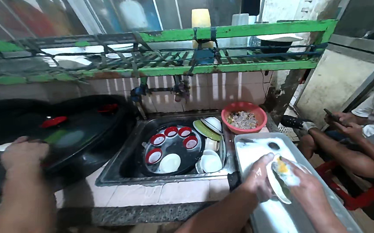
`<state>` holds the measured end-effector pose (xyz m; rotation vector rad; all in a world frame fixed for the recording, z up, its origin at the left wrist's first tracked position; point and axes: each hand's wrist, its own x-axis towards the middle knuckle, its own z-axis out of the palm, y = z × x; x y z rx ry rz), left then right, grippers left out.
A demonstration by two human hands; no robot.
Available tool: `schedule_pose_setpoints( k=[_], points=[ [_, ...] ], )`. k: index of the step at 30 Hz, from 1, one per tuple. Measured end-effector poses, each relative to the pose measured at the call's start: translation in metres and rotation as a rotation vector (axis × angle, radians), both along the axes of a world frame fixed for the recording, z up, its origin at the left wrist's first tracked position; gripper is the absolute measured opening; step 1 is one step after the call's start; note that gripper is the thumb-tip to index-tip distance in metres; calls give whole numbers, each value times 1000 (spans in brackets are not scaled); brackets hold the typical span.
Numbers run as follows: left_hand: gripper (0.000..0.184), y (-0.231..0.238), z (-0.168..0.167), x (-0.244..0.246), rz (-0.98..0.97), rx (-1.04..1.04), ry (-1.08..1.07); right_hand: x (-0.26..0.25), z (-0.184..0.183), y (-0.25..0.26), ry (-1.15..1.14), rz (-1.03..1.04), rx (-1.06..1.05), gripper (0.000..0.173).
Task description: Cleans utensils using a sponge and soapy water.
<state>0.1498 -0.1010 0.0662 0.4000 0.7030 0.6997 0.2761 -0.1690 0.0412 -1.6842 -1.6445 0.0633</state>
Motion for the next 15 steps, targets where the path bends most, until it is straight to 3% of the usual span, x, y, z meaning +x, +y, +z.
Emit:
schedule_pose_setpoints(
  k=[4,9,12,15],
  points=[
    [35,13,-5,-7,77,78,14,-26,6,-13,26,120,42,36],
    [37,21,-10,-19,-12,119,-17,5,6,-1,-111,81,-101,37],
    [32,12,-9,-8,-12,63,-56,-19,9,12,-95,58,11,36],
    [36,27,-11,-27,-7,138,-76,-38,9,1,-79,212,42,38]
  ],
)
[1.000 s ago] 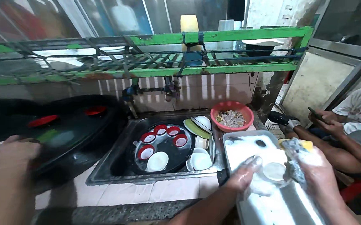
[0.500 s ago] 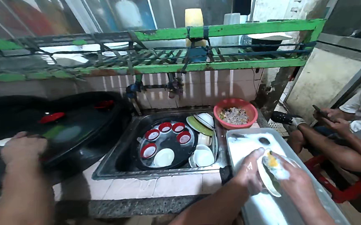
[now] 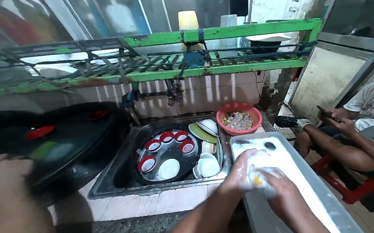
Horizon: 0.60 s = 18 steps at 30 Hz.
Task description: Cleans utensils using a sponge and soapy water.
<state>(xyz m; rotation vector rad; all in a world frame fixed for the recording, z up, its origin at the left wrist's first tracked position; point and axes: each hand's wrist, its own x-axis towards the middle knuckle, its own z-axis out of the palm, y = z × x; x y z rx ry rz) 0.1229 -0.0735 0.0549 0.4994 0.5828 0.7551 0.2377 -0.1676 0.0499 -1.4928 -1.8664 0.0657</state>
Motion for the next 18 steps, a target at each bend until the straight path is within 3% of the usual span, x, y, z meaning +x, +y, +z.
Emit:
schedule_pose_setpoints(
  k=[3,6,8,11,14,16,18],
  points=[
    [33,21,10,-43,100,135,61,20,-2,-17,-22,39,-234,33],
    [31,58,22,-107,349,198,262,60,-10,-34,-91,-52,-529,35],
    [31,92,6,-160,447,304,626,78,-18,-43,-182,-111,-679,36],
    [31,124,-19,-211,394,521,1193,83,-30,-47,-276,-129,-852,46],
    [33,115,8,-164,232,675,1376,78,-37,-43,-226,-170,-956,64],
    [36,91,25,-100,-27,866,1398,82,-39,-37,-203,-202,-1051,58],
    [35,58,13,-36,-369,1197,1305,89,-40,-34,-107,-220,-1061,51]
  ],
)
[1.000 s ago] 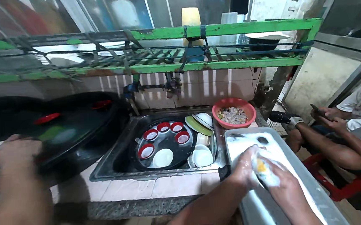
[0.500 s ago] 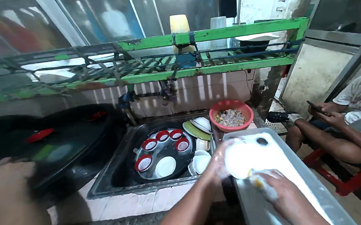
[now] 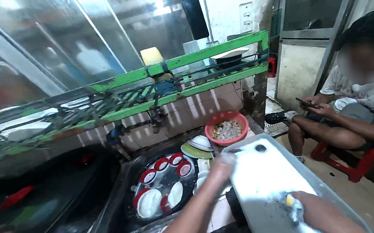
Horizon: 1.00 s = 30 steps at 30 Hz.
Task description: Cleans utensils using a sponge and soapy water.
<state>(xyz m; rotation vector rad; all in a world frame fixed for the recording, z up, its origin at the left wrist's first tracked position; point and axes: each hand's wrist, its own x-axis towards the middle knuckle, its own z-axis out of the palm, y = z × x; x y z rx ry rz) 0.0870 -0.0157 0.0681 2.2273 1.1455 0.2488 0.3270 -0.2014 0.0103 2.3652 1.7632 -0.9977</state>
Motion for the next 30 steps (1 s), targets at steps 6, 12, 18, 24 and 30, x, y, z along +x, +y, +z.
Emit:
schedule_pose_setpoints(
  k=[6,12,18,24,30],
  points=[
    [35,-73,-64,106,-834,23,264,-4,32,-32,148,-292,547,53],
    [41,-64,-77,122,-638,-95,551,-1,19,-64,54,-115,565,48],
    [44,-62,-67,113,-476,-95,666,-4,10,-34,-45,-74,24,47],
    [53,-86,-60,100,-582,-103,667,-3,23,-27,32,-112,-23,62],
    [46,-71,-65,81,-665,16,529,7,19,-28,149,-254,165,64]
  ],
)
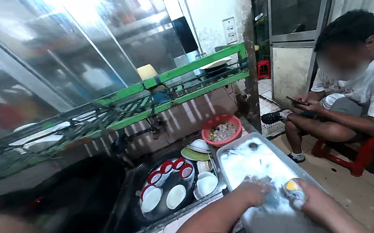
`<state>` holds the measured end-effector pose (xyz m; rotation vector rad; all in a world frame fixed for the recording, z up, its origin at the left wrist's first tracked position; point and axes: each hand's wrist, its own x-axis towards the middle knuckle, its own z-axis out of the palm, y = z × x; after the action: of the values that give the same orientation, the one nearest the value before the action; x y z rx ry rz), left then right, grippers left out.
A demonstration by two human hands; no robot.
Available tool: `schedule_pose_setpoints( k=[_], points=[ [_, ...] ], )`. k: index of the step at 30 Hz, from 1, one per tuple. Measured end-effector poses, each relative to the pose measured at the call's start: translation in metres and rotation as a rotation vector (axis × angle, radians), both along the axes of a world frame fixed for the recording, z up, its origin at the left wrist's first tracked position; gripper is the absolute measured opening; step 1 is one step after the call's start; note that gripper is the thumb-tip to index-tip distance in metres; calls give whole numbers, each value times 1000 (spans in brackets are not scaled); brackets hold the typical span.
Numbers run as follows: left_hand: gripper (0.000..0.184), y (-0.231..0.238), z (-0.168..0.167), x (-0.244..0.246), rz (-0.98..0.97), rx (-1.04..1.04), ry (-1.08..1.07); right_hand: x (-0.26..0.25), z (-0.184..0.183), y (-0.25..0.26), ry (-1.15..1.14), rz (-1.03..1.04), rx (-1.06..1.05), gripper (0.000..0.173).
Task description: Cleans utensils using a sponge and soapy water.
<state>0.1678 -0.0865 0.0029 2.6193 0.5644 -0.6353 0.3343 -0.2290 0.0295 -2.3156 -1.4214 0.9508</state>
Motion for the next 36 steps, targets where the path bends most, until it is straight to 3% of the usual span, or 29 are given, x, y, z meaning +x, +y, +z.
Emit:
schedule_pose_setpoints(
  k=[4,8,14,21,29,32,36],
  points=[
    [46,22,8,0,50,41,-196,-3,5,-4,-29,-8,13,58],
    [38,69,26,16,224,86,-327,-6,5,-10,-49,-23,33,58],
    [47,129,3,36,398,200,-169,-9,7,-20,-12,-67,118,51],
    [71,122,7,59,471,191,4,-14,14,-18,16,-138,19,57],
    [85,132,6,34,407,101,117,-12,6,-14,-29,-64,33,53],
    [83,120,8,32,398,90,140,-11,5,-14,-32,-33,19,51],
    [65,94,21,38,396,70,209,-11,5,-14,-31,-14,16,50]
  ],
)
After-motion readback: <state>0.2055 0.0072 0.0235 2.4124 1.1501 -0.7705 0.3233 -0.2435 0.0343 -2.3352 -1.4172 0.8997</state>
